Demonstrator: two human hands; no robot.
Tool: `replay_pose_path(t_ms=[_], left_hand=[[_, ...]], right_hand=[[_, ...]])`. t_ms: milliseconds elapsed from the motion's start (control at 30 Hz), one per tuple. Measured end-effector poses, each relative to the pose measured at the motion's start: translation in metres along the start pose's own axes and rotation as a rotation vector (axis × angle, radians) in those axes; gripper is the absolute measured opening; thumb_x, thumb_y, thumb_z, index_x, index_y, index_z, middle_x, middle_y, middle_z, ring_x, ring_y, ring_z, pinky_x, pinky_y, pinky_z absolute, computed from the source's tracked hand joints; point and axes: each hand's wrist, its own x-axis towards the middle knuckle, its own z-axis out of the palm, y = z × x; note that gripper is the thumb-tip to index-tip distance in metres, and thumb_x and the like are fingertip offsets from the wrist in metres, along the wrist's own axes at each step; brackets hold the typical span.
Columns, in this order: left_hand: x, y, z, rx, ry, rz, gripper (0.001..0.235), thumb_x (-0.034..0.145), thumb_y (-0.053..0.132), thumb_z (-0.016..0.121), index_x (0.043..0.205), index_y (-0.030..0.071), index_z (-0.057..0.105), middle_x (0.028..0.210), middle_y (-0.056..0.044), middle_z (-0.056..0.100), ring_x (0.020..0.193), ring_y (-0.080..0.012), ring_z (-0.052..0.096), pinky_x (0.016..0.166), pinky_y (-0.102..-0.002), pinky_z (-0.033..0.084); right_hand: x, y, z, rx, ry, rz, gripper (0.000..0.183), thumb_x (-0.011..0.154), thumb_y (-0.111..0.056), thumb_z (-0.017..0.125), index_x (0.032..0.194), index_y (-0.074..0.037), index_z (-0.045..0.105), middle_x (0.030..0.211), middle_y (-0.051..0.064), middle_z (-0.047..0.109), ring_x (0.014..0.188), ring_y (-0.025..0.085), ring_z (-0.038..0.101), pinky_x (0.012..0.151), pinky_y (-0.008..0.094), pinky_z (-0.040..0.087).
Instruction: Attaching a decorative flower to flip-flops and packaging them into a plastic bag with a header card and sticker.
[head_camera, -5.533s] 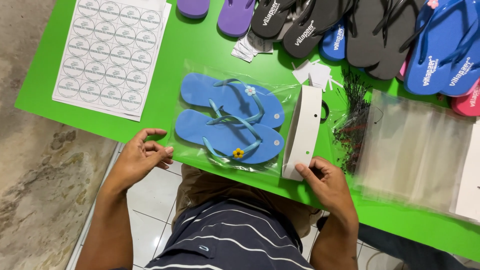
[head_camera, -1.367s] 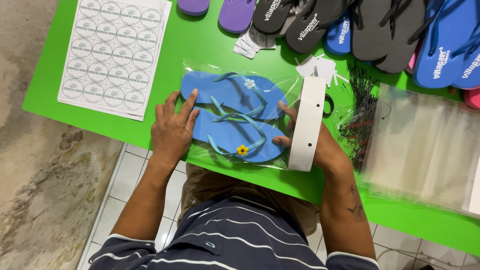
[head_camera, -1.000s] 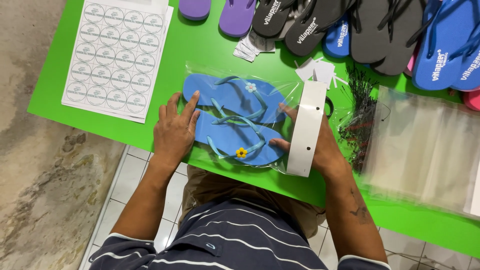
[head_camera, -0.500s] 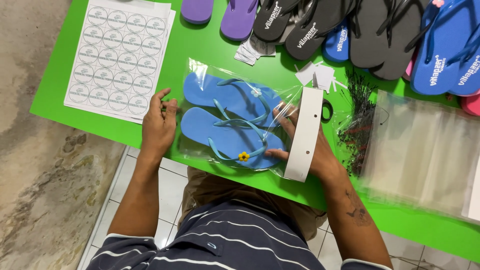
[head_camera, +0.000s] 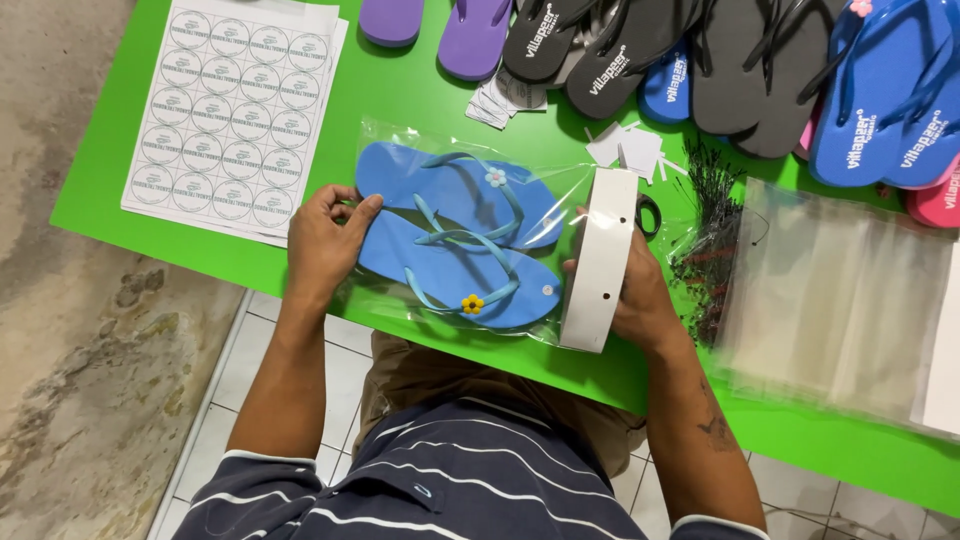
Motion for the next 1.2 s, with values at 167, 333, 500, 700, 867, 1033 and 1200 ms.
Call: replay_pose_path(t_ms=[167, 333, 500, 700, 867, 1033, 1200], left_hand=[[-0.008, 0.005, -0.014, 0.167, 0.042, -0.014, 0.045, 0.099, 0.059, 0.071, 0.108, 0.015, 0.074, 0.080, -0.003, 0.072, 0.084, -0.0332, 0.071, 0.081, -0.051, 0.053], [-0.014, -0.012, -0.017, 0.274, 0.010, -0.051, 0.059, 0.108, 0.064, 0.054, 0.106, 0.008, 0.071, 0.073, -0.008, 0.068, 0.083, -0.0385, 0.070, 0.084, -0.055, 0.052], [-0.012, -0.032, -0.006, 0.392, 0.151, 0.157, 0.049, 0.112, 0.058, 0.056, 0.095, 0.013, 0.065, 0.063, -0.006, 0.065, 0.071, -0.0383, 0.072, 0.076, -0.054, 0.056], [-0.011, -0.024, -0.005, 0.333, 0.177, 0.125, 0.046, 0.109, 0.058, 0.060, 0.102, 0.012, 0.063, 0.064, -0.006, 0.066, 0.072, -0.0401, 0.071, 0.077, -0.058, 0.055], [-0.007, 0.000, -0.004, 0.326, 0.243, 0.529, 0.046, 0.112, 0.044, 0.052, 0.139, 0.006, 0.053, 0.118, -0.019, 0.061, 0.115, -0.0427, 0.060, 0.098, -0.059, 0.046], [0.005, 0.003, 0.018, 0.445, 0.108, 0.701, 0.057, 0.113, 0.046, 0.042, 0.155, 0.008, 0.046, 0.157, -0.023, 0.045, 0.146, -0.0437, 0.038, 0.117, -0.057, 0.030], [0.016, -0.015, 0.031, 0.561, 0.011, 0.659, 0.065, 0.110, 0.057, 0.030, 0.161, 0.018, 0.038, 0.167, -0.013, 0.034, 0.153, -0.0351, 0.028, 0.121, -0.060, 0.023]], right_hand=[[0.011, -0.012, -0.009, 0.177, -0.089, 0.046, 0.064, 0.075, -0.018, 0.091, 0.134, -0.007, 0.068, 0.125, 0.015, 0.064, 0.125, 0.035, 0.061, 0.110, 0.049, 0.047], [0.009, -0.005, -0.017, 0.199, -0.207, 0.056, 0.071, 0.071, -0.017, 0.093, 0.136, -0.007, 0.067, 0.128, 0.018, 0.062, 0.128, 0.038, 0.059, 0.107, 0.053, 0.049], [0.007, 0.001, -0.010, 0.123, -0.167, 0.037, 0.071, 0.069, -0.019, 0.095, 0.134, -0.011, 0.068, 0.123, 0.017, 0.063, 0.122, 0.038, 0.062, 0.106, 0.051, 0.050], [0.004, 0.010, -0.012, 0.195, -0.126, 0.118, 0.062, 0.074, -0.021, 0.092, 0.132, -0.011, 0.071, 0.120, 0.015, 0.065, 0.120, 0.032, 0.064, 0.102, 0.048, 0.052], [0.017, 0.017, -0.011, 0.568, 0.057, 0.512, 0.032, 0.090, -0.014, 0.044, 0.106, -0.005, 0.069, 0.068, 0.000, 0.041, 0.058, 0.009, 0.040, 0.048, 0.022, 0.039], [0.033, 0.035, -0.010, 0.556, 0.292, 0.658, 0.045, 0.110, -0.045, 0.052, 0.097, -0.007, 0.070, 0.067, 0.002, 0.059, 0.049, 0.006, 0.053, 0.039, 0.017, 0.043], [0.052, 0.048, -0.003, 0.458, 0.417, 0.681, 0.034, 0.102, -0.030, 0.073, 0.091, 0.001, 0.072, 0.059, 0.006, 0.059, 0.040, 0.009, 0.055, 0.034, 0.023, 0.049]])
